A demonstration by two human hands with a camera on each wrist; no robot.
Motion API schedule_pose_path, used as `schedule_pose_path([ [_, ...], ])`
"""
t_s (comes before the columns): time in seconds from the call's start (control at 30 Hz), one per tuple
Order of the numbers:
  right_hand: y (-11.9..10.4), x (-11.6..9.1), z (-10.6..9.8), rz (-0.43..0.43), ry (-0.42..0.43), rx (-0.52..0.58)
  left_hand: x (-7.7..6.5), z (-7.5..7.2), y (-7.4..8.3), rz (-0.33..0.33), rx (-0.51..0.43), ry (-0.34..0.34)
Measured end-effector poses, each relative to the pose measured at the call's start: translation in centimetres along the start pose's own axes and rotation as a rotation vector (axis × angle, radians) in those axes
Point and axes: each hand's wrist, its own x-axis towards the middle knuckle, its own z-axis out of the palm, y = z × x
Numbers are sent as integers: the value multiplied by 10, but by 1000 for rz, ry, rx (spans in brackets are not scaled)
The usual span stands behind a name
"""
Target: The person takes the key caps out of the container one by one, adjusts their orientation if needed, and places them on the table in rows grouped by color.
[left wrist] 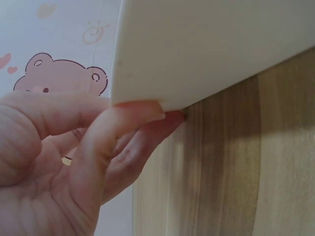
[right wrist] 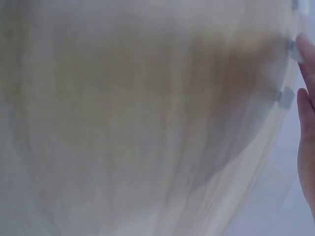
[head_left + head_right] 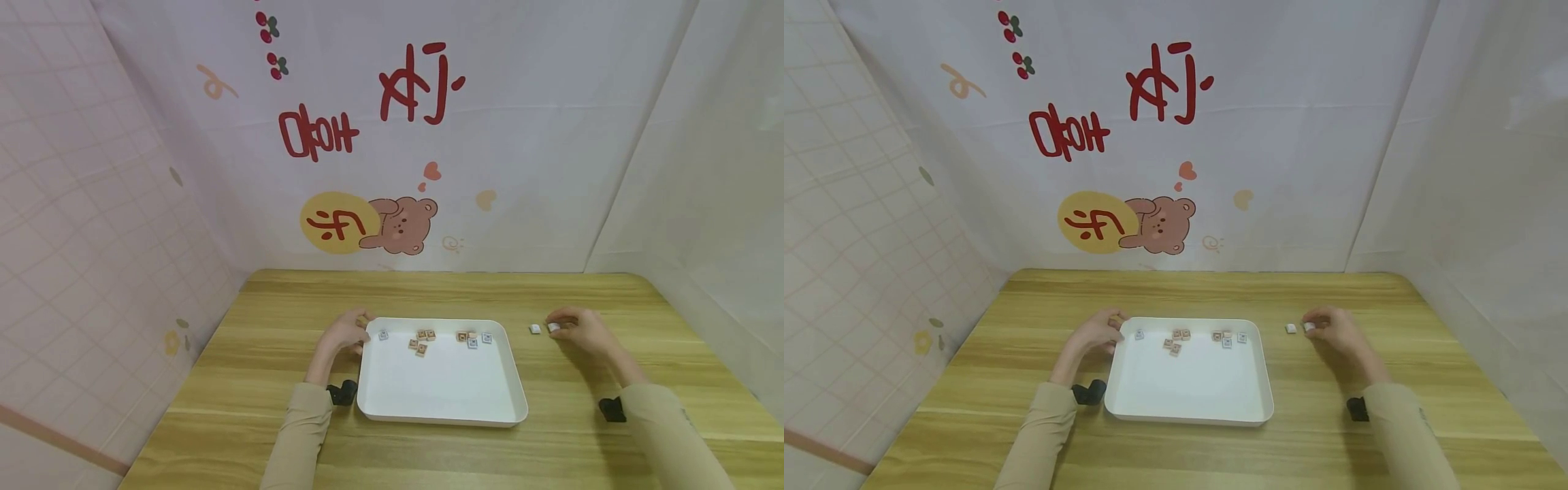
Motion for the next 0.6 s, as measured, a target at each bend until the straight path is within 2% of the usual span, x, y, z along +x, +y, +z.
schedule_pose_path([
  [0.17, -4, -8, -14, 48, 58, -3, 0, 0, -1, -2, -5, -1],
  [0.27, 1, -11, -19, 59, 75, -76, 0, 0, -1, -4, 0, -4],
  [0.4, 10, -11, -19, 49, 35, -115, 1, 0, -1, -8, 7, -4],
  [0.6, 13, -10, -16, 28, 14, -102, 1, 0, -1, -9, 2, -5],
])
